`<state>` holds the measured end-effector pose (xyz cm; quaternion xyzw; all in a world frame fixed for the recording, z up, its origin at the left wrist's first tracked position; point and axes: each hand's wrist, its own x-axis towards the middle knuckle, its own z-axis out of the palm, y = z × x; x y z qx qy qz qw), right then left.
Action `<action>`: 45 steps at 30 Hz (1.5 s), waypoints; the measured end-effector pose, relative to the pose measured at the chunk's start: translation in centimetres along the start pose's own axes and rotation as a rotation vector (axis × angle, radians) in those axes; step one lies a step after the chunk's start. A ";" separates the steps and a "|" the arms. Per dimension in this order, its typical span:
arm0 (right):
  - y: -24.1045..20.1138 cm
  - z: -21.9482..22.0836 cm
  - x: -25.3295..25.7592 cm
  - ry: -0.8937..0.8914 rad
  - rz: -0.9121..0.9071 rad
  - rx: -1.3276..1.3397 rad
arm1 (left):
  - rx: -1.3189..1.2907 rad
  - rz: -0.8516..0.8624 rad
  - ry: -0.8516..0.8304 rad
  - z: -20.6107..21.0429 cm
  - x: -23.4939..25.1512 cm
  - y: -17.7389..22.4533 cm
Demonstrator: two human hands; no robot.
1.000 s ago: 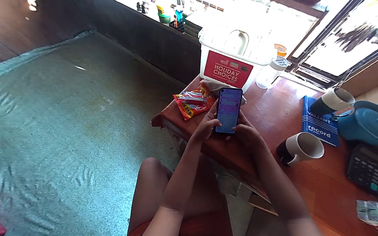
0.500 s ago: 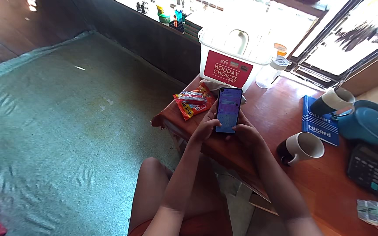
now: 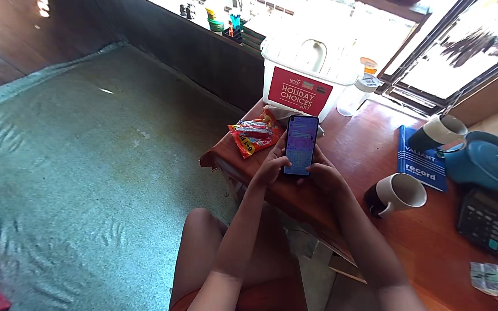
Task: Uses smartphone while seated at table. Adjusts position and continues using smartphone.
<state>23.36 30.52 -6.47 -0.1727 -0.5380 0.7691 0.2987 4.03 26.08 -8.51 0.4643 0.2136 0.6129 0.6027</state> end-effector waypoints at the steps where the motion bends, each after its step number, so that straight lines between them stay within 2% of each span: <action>1: 0.0 0.0 0.0 -0.001 -0.001 0.000 | -0.005 0.003 -0.001 0.0 0.0 0.0; 45: 0.2 -0.2 0.2 -0.017 -0.009 -0.003 | 0.038 -0.014 0.031 0.4 -0.1 0.3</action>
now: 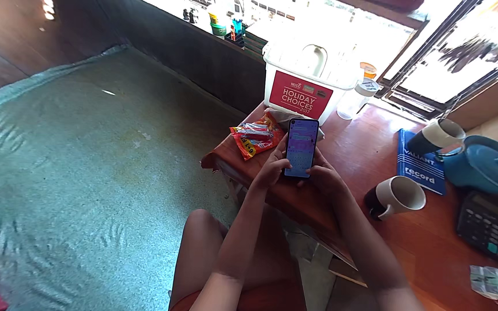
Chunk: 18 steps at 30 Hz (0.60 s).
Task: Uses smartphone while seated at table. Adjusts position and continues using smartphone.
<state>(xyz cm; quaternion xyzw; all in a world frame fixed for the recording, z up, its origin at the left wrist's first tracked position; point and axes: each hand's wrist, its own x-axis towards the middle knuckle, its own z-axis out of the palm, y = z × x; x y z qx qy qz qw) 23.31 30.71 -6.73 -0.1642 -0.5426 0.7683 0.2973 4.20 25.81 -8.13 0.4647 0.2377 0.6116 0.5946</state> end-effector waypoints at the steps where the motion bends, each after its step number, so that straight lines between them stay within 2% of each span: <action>1: 0.0 0.1 0.0 0.006 0.002 -0.001 | -0.001 -0.004 0.002 0.0 0.0 0.0; 18: -0.1 0.3 0.0 0.037 0.005 0.002 | 0.010 -0.007 0.002 -0.2 0.0 -0.2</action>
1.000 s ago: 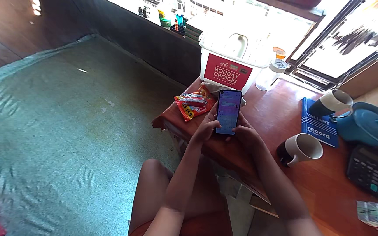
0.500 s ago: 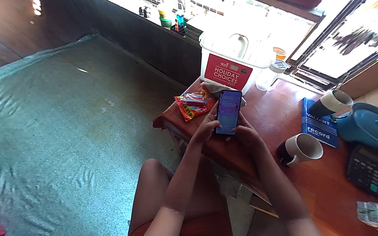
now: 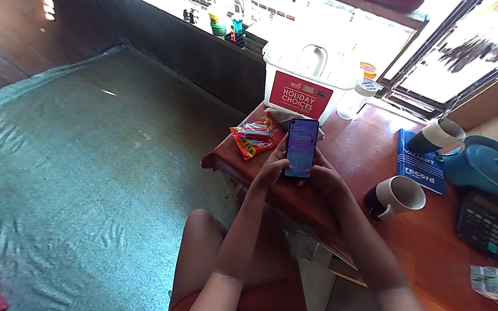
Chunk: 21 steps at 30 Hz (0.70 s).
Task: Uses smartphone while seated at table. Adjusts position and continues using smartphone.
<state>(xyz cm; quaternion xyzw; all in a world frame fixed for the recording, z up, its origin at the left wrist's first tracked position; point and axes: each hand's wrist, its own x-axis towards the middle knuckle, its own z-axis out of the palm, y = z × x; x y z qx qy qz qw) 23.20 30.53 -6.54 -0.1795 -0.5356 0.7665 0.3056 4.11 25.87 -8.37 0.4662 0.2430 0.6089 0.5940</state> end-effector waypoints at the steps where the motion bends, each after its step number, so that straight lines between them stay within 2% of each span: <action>1: 0.0 0.0 0.0 -0.001 0.001 -0.002 | 0.000 0.001 -0.002 0.0 0.0 0.0; 21: 0.0 0.1 0.0 0.004 0.011 -0.009 | -0.008 0.008 -0.007 0.2 0.0 0.2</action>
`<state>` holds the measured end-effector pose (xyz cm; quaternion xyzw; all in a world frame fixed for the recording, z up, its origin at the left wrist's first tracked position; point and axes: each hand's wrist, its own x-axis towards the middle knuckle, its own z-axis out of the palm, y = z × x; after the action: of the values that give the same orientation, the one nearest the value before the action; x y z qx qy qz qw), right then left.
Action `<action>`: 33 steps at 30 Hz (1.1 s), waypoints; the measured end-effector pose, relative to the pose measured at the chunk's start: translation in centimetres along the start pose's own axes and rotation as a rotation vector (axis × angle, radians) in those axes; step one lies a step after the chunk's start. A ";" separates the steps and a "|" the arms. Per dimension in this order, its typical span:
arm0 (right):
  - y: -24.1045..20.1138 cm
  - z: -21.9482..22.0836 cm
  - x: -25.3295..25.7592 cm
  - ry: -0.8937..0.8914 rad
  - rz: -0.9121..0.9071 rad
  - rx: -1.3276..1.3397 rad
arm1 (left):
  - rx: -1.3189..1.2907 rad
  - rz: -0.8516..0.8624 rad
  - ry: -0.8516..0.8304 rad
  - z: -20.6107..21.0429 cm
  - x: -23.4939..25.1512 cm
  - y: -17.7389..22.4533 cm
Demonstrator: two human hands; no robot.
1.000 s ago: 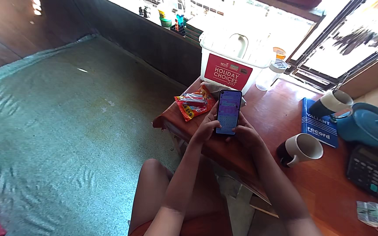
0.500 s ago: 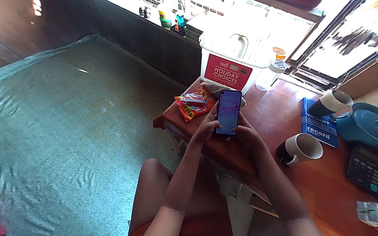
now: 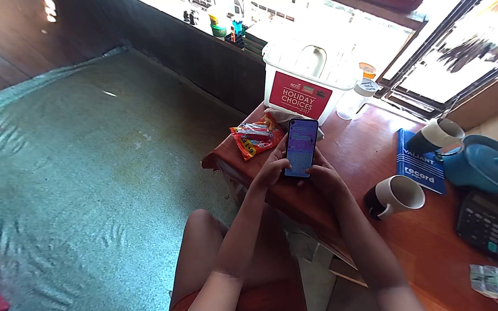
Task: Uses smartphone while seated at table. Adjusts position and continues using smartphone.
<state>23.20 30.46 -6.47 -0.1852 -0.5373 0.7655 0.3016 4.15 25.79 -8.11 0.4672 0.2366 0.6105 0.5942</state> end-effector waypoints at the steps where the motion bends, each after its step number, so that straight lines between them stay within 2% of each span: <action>1: 0.0 0.0 0.0 -0.001 -0.001 0.003 | 0.003 -0.001 0.000 0.0 0.0 0.0; 33: 0.3 -0.3 0.1 -0.022 -0.020 0.030 | 0.000 -0.011 0.020 0.1 0.1 0.1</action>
<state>23.22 30.72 -6.86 -0.1670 -0.5310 0.7723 0.3061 4.21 25.85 -7.99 0.4599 0.2451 0.6115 0.5953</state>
